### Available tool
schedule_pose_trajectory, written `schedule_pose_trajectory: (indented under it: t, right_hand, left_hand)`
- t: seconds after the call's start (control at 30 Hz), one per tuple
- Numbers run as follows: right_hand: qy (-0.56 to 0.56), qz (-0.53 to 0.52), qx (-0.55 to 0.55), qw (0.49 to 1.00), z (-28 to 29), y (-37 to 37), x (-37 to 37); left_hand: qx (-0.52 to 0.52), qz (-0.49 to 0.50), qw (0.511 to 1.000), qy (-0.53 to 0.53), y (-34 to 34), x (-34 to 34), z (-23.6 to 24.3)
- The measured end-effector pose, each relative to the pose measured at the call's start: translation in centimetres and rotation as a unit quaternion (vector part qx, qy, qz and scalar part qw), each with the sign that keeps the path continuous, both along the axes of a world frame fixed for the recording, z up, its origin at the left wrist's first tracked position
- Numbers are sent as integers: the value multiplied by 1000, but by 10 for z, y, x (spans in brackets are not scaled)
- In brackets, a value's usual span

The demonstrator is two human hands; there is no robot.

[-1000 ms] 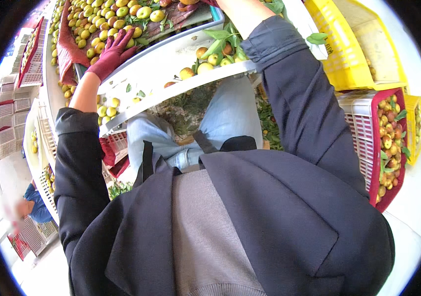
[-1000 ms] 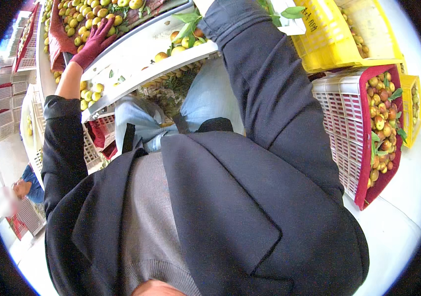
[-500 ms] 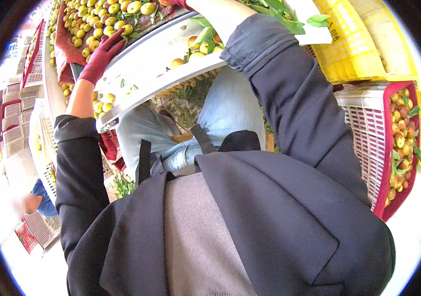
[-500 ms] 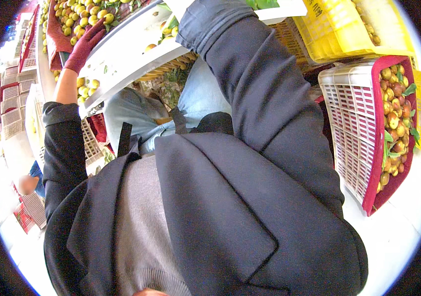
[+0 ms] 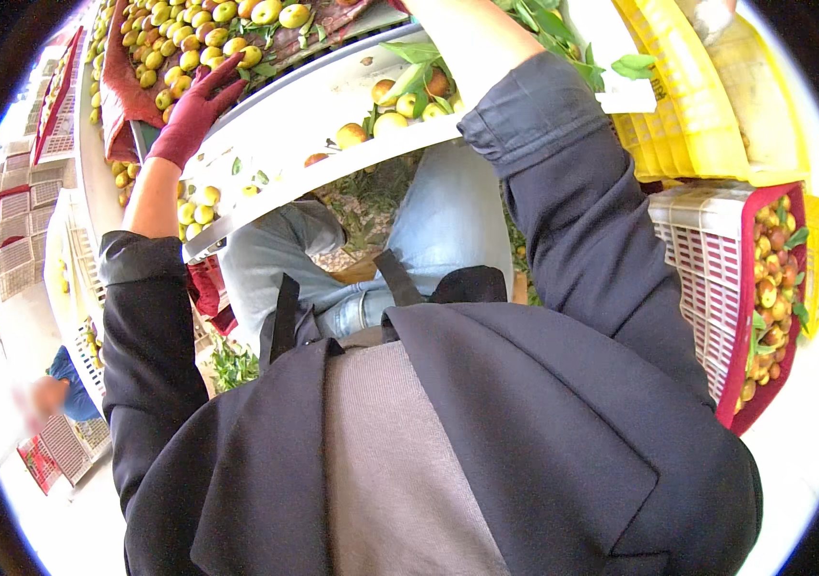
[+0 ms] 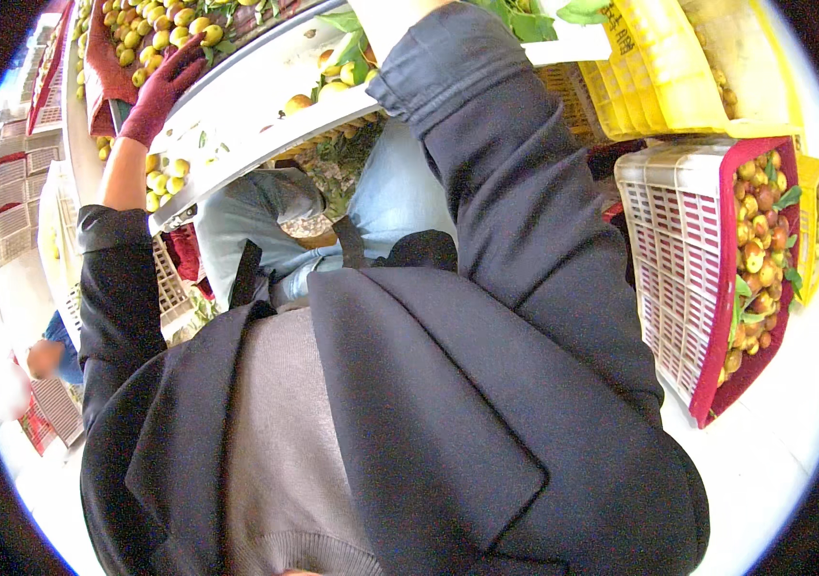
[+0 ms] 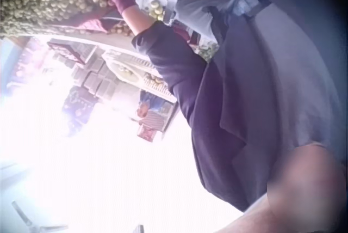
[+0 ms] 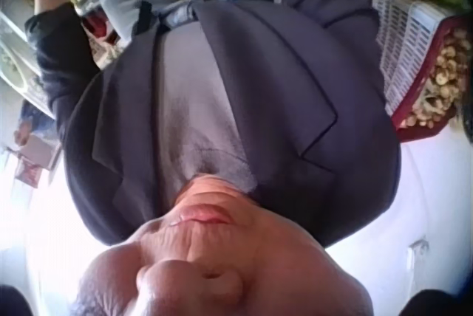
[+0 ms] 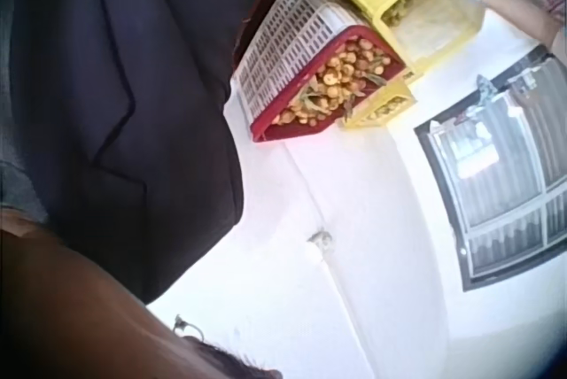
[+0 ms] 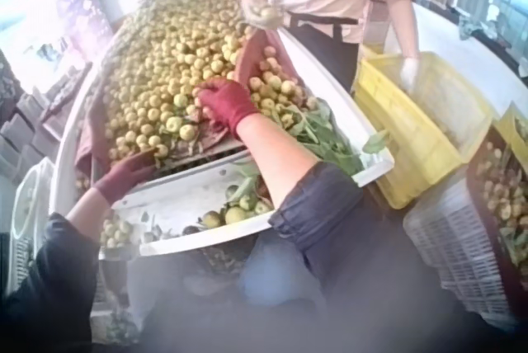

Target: The person sorts olives on a conveyor belt, picking them up and placing them into a tray. Another person assists by moving olives on the belt. The task continues with repetitive picking and placing motions.

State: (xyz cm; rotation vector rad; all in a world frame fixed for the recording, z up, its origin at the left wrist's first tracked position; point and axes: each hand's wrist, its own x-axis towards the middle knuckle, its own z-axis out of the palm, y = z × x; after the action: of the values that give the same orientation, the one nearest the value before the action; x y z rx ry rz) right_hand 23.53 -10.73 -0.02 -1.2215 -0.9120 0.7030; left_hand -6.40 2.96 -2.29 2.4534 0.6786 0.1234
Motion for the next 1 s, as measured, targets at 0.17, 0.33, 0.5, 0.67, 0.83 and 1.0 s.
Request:
schedule_pose_trajectory:
  t: [0.17, 0.33, 0.5, 0.67, 0.83, 1.0]
  right_hand:
    - [-46, -30, 25, 998, -7, 7, 13]
    - [-11, 66, 39, 997, 0, 9, 7]
    - [-41, 175, 79, 981, -28, 18, 9]
    - [50, 230, 62, 970, -33, 21, 4]
    - [82, 159, 55, 982, -26, -5, 12]
    - [-185, 27, -3, 982, -11, -39, -5]
  left_hand:
    - [77, -16, 997, 10, 12, -1, -11]
    - [98, -61, 993, -24, 27, -6, -19]
    - [38, -25, 998, -38, 20, 7, -21]
    - [76, -27, 996, -34, 17, -3, -16]
    - [73, 0, 997, 12, 0, 5, -5]
    - [145, -2, 988, -62, -8, 2, 3]
